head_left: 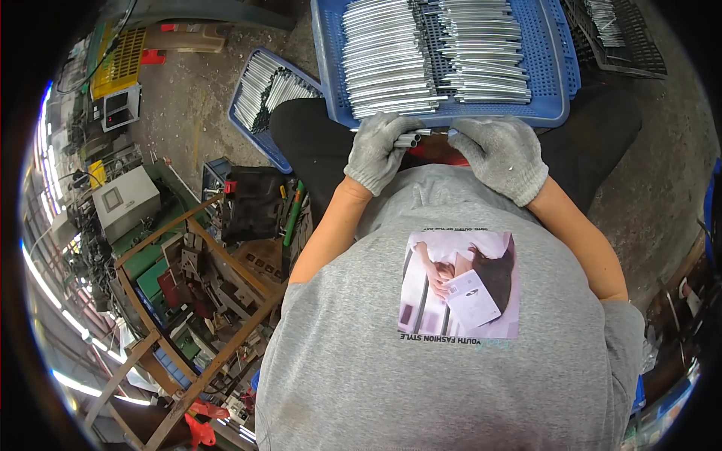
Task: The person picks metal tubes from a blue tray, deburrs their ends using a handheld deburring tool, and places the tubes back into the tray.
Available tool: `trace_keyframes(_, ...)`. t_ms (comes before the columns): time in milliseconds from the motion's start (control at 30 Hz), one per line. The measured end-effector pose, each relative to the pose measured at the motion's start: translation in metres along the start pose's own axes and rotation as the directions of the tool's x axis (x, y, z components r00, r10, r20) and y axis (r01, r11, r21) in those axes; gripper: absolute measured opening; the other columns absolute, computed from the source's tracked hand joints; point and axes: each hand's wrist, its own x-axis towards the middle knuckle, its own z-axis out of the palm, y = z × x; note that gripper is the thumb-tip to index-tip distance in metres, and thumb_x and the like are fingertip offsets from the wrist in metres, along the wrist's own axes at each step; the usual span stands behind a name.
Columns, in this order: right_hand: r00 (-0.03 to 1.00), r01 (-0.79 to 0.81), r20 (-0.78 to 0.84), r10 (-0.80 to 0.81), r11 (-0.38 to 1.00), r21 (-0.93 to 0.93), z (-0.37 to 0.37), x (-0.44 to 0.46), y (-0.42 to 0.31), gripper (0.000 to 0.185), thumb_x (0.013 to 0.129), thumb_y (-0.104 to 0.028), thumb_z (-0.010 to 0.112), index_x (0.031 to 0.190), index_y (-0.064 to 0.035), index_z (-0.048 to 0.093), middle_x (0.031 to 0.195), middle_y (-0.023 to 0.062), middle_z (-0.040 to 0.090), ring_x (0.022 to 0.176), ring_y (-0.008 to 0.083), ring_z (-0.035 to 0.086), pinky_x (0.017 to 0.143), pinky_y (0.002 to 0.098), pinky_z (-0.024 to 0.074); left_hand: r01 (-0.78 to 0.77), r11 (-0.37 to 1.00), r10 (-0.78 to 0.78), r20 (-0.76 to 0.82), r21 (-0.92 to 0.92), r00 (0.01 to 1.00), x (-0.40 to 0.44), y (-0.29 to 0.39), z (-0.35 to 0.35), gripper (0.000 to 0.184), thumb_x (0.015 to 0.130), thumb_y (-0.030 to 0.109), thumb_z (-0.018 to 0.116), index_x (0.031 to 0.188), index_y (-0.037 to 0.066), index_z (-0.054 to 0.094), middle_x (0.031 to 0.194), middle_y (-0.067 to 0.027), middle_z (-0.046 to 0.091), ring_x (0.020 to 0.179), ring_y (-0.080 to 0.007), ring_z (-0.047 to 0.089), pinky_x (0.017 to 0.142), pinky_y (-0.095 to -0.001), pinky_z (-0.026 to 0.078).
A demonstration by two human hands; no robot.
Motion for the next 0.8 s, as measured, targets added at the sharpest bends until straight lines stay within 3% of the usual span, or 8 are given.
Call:
trace_keyframes(233,0.998,-0.028,0.048,0.033,0.995,-0.099,0.002,0.001,0.002,0.019,0.094,-0.029,0.069,0.097,-0.0112,0.076,0.077,0.0117,0.073,0.071,0.0325,0.07,0.067,0.0458,0.0528,-0.006,0.999,0.006,0.015,0.047,1.0,-0.002,0.016,-0.001,0.031,0.081,0.005,0.069,0.11,0.011,0.073,0.099,-0.0075,0.069,0.096,-0.0315,0.064,0.09,-0.0436,0.046)
trace_keyframes(300,0.981,-0.06,0.18,0.075,0.994,-0.087,0.002,-0.001,-0.002,0.02,0.095,-0.03,0.069,0.094,-0.0113,0.076,0.078,0.0119,0.073,0.072,0.0331,0.071,0.067,0.0456,0.0535,-0.037,0.994,0.044,-0.069,0.104,0.997,-0.004,0.015,0.003,0.031,0.079,0.01,0.07,0.11,0.012,0.074,0.098,-0.0064,0.069,0.093,-0.0307,0.063,0.088,-0.043,0.045)
trace_keyframes(400,0.968,-0.121,0.221,0.121,0.993,-0.014,-0.008,0.001,-0.013,0.021,0.095,-0.03,0.068,0.091,-0.0114,0.077,0.078,0.0117,0.073,0.072,0.0336,0.071,0.066,0.0456,0.0544,-0.044,0.982,0.065,-0.112,0.185,0.992,-0.008,0.018,0.008,0.029,0.079,0.014,0.072,0.108,0.013,0.074,0.098,-0.0056,0.068,0.091,-0.0297,0.062,0.088,-0.0431,0.044)
trace_keyframes(633,0.973,-0.168,0.159,0.166,0.986,-0.003,-0.004,0.006,-0.001,0.023,0.096,-0.032,0.065,0.094,-0.0134,0.079,0.08,0.0131,0.073,0.074,0.0341,0.072,0.067,0.0458,0.055,-0.115,0.971,0.142,-0.122,0.209,0.982,-0.006,0.022,0.005,0.028,0.083,0.024,0.073,0.109,0.013,0.074,0.096,-0.005,0.067,0.091,-0.0276,0.062,0.087,-0.0426,0.043)
trace_keyframes(700,0.939,-0.186,0.288,0.189,0.982,-0.039,-0.002,0.004,-0.002,0.025,0.096,-0.035,0.065,0.097,-0.0148,0.08,0.083,0.0135,0.074,0.076,0.034,0.072,0.068,0.0462,0.0552,-0.106,0.972,0.135,-0.127,0.212,0.983,-0.009,0.018,0.008,0.028,0.085,0.028,0.073,0.109,0.013,0.074,0.096,-0.005,0.068,0.091,-0.0271,0.063,0.086,-0.0422,0.043)
trace_keyframes(800,0.934,-0.169,0.313,0.175,0.985,-0.046,-0.007,0.003,-0.011,0.026,0.096,-0.036,0.065,0.096,-0.0147,0.08,0.085,0.0131,0.075,0.078,0.0342,0.072,0.069,0.0466,0.0554,-0.099,0.972,0.133,-0.151,0.214,0.98,-0.011,0.015,0.014,0.028,0.085,0.029,0.073,0.108,0.013,0.074,0.097,-0.0051,0.07,0.091,-0.0269,0.063,0.086,-0.0415,0.043)
